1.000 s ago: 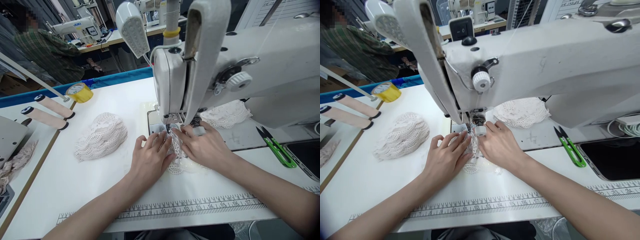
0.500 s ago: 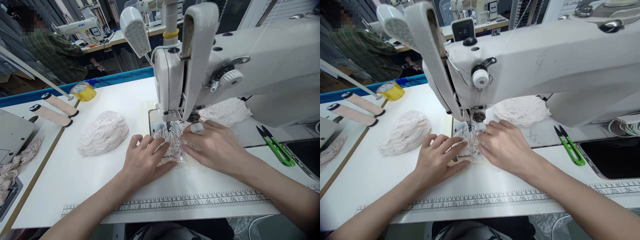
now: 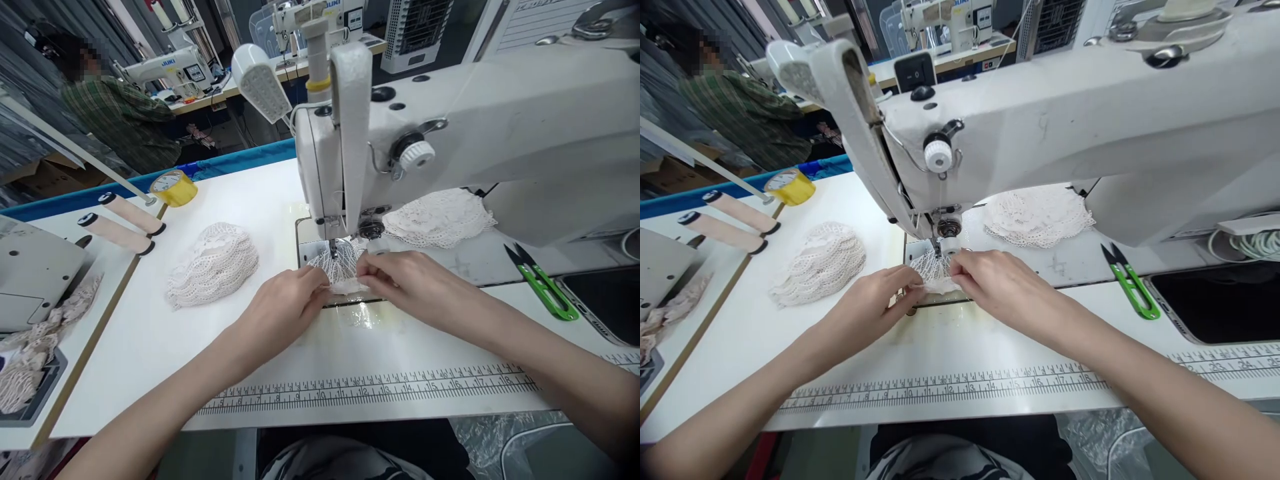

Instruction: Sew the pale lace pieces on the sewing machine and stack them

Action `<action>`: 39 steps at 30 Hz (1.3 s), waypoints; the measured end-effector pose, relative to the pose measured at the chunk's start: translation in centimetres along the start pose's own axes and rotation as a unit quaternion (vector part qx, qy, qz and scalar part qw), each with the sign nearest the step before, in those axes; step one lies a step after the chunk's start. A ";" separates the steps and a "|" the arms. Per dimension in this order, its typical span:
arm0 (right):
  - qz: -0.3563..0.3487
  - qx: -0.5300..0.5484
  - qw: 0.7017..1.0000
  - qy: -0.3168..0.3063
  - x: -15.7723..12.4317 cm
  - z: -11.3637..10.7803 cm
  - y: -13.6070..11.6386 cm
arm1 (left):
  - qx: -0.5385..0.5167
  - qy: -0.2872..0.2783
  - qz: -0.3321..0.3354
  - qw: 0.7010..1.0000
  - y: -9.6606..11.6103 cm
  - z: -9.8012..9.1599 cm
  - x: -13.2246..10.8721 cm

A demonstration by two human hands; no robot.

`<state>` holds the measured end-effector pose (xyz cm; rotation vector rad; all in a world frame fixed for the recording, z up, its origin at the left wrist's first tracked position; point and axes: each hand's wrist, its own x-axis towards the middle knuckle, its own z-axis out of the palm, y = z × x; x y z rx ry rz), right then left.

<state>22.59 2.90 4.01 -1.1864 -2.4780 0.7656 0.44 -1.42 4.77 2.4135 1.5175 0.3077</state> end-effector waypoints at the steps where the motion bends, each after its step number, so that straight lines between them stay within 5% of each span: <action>1: -0.014 -0.009 1.000 0.006 0.1 0.2 0.0 | -0.001 -0.006 0.002 1.000 -0.1 -0.1 0.4; 5: -0.073 -0.076 0.991 0.079 0.5 1.3 0.4 | -0.026 -0.023 0.013 0.999 -0.8 -0.2 2.3; 9: -0.078 -0.137 0.964 0.216 0.8 1.9 0.9 | -0.075 -0.039 0.017 0.996 -1.8 -0.3 4.1; 11: -0.069 -0.146 0.958 0.235 1.0 2.0 1.1 | -0.104 -0.055 0.015 0.993 -2.4 -0.5 4.7; 16: -0.029 -0.149 0.969 0.195 1.4 2.1 1.2 | -0.182 -0.097 0.021 0.978 -3.1 -1.2 4.9; 20: -0.040 -0.140 0.974 0.175 1.2 2.1 0.8 | -0.195 -0.079 0.036 0.977 -3.0 -0.8 4.1; 24: -0.090 -0.156 0.973 0.146 0.5 2.0 0.4 | -0.054 0.016 0.127 0.990 -2.6 1.3 2.4; 28: -0.176 -0.219 0.951 0.130 0.1 2.1 0.0 | 0.167 0.167 0.218 0.947 -2.1 3.2 0.6; 39: -0.197 -0.232 0.944 0.127 -0.1 2.3 -0.2 | 0.212 0.162 0.224 0.937 -1.8 3.6 -0.1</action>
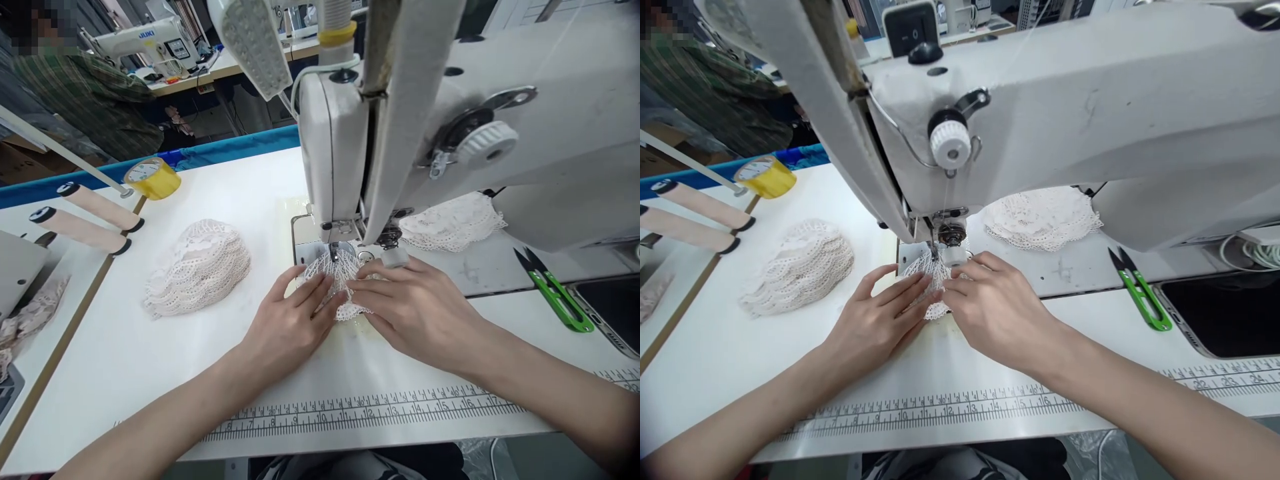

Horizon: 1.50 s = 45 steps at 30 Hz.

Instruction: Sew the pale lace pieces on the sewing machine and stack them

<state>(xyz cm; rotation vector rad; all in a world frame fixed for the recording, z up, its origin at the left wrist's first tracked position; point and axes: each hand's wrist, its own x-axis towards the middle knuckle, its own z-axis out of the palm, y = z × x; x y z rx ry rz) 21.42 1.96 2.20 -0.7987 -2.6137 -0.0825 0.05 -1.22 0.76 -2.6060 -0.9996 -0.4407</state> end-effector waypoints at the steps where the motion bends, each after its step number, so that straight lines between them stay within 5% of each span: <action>1: 0.000 -0.001 1.000 0.000 0.0 0.0 0.0 | 0.000 0.003 0.000 1.000 0.0 0.1 0.0; 25: -0.013 -0.133 0.988 0.071 1.1 2.4 2.2 | -0.032 0.027 -0.043 0.998 -2.5 1.9 0.9; 30: -0.001 -0.089 0.992 0.090 0.9 2.9 2.4 | -0.147 0.007 -0.121 0.982 -2.7 2.1 1.1; 36: 0.093 -0.001 0.989 0.111 1.5 3.2 2.4 | -0.324 -0.046 -0.250 0.911 -3.1 1.7 1.9; 41: 0.136 0.049 0.986 0.081 1.7 2.9 2.0 | -0.361 -0.049 -0.259 0.894 -3.4 1.3 2.3; 45: 0.136 0.069 0.987 0.057 1.2 2.9 2.0 | -0.325 -0.041 -0.221 0.919 -3.3 1.4 1.9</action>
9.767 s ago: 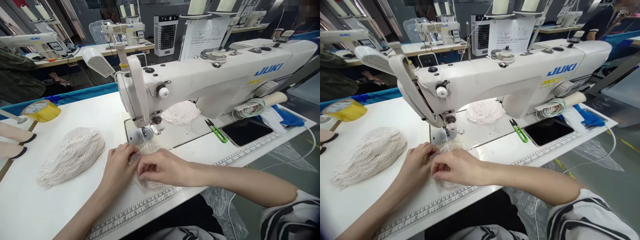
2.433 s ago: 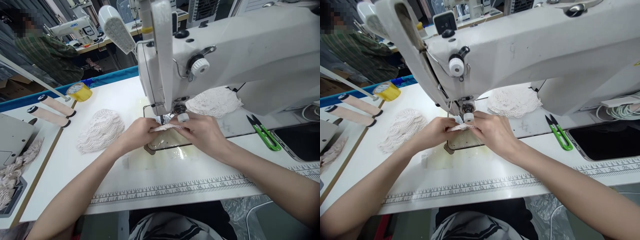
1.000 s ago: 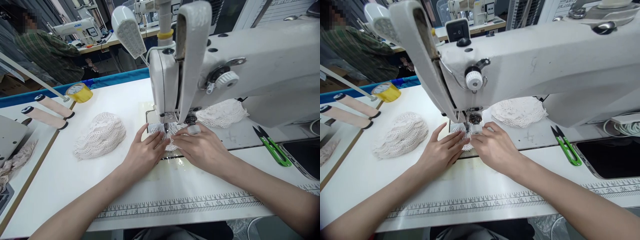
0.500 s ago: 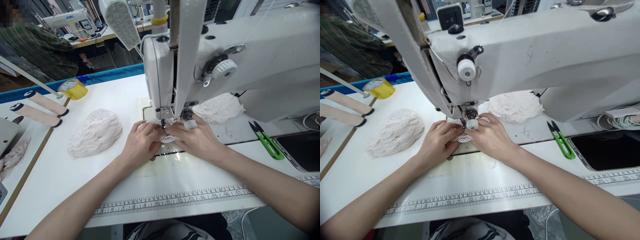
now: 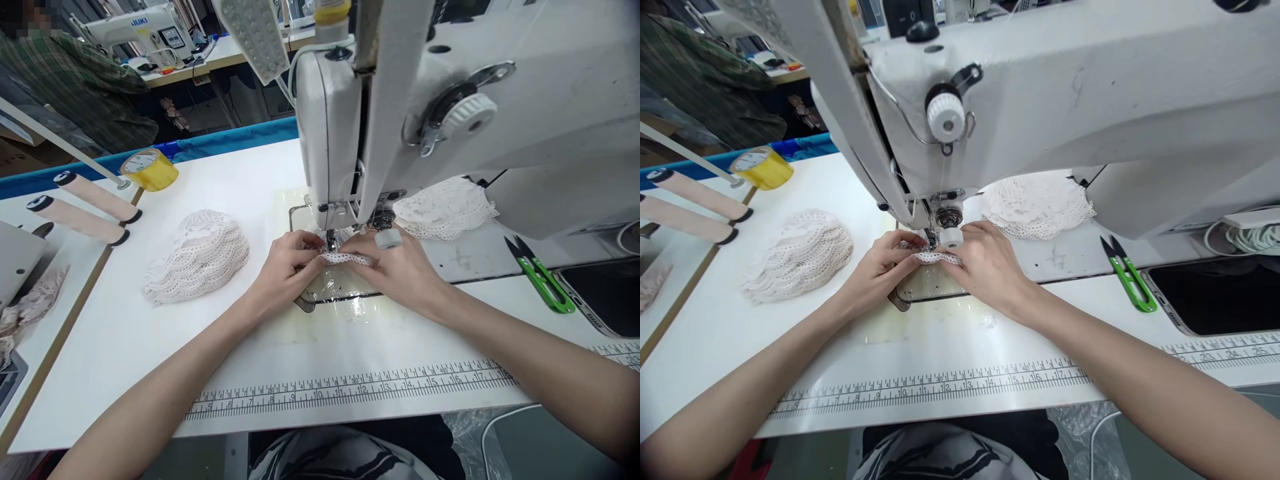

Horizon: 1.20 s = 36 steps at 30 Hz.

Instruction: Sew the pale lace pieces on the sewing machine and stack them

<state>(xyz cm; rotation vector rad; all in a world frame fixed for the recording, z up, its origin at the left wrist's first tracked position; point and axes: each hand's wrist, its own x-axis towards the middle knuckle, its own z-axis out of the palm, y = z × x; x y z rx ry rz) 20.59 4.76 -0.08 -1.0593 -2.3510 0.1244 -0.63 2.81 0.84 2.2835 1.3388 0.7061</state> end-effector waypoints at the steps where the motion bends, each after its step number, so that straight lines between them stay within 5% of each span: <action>1: -0.013 0.004 1.000 -0.009 -0.2 0.0 0.0 | 0.031 0.006 0.027 0.999 0.0 0.1 -0.2; 7: -0.131 -0.042 0.990 0.025 -1.0 -0.5 -0.4 | 0.285 0.063 0.213 0.932 0.8 0.8 -2.4; 28: -0.114 -0.118 0.986 0.040 0.1 0.2 0.3 | 0.319 0.074 0.195 0.924 -0.2 0.9 -1.1; 36: -0.143 -0.150 0.978 0.032 -0.4 -0.1 0.0 | 0.320 0.074 0.187 0.926 1.0 0.9 -2.5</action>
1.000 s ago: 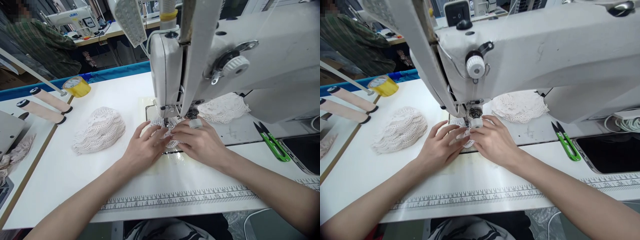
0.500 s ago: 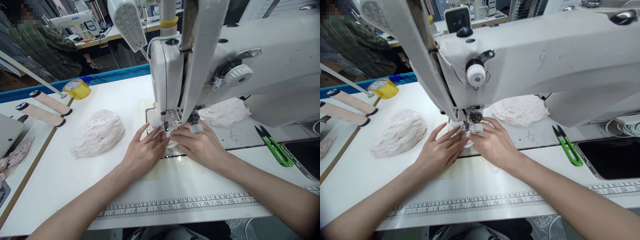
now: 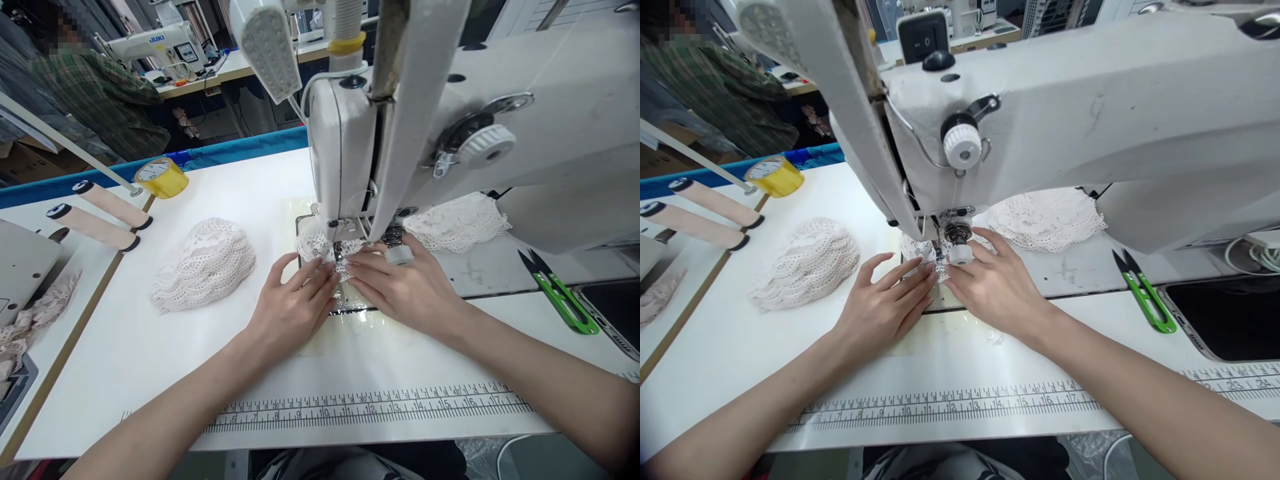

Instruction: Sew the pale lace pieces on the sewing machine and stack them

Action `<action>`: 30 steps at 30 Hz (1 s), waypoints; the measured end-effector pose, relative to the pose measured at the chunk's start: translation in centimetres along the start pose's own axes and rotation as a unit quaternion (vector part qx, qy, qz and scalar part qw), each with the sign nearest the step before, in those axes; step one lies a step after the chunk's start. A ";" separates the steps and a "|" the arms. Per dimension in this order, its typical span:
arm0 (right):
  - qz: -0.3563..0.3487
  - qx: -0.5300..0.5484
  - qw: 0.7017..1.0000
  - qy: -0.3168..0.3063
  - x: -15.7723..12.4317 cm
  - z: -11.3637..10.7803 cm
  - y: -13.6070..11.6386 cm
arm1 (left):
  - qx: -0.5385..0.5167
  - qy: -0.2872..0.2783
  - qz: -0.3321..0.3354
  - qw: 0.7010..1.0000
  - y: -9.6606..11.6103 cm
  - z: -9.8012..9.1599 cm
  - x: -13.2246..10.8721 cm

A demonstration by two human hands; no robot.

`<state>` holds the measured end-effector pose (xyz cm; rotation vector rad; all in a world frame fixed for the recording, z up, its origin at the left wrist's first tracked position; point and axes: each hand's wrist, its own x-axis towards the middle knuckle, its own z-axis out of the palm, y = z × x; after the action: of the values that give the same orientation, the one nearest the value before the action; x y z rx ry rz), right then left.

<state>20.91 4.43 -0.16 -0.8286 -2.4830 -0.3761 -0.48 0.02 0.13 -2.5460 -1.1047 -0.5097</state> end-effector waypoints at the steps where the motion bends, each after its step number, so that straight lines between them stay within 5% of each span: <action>1: -0.005 0.003 1.000 0.003 -0.1 -0.1 -0.1 | -0.007 -0.002 -0.001 1.000 0.1 -0.1 -0.1; 30: 0.008 -0.048 0.998 -0.050 0.1 0.6 0.3 | -0.047 0.009 -0.032 0.998 -1.2 1.0 0.7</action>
<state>20.85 4.95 -0.59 -0.9259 -2.5658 -0.4609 -0.68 1.65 -0.26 -2.5876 -1.1845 -0.6135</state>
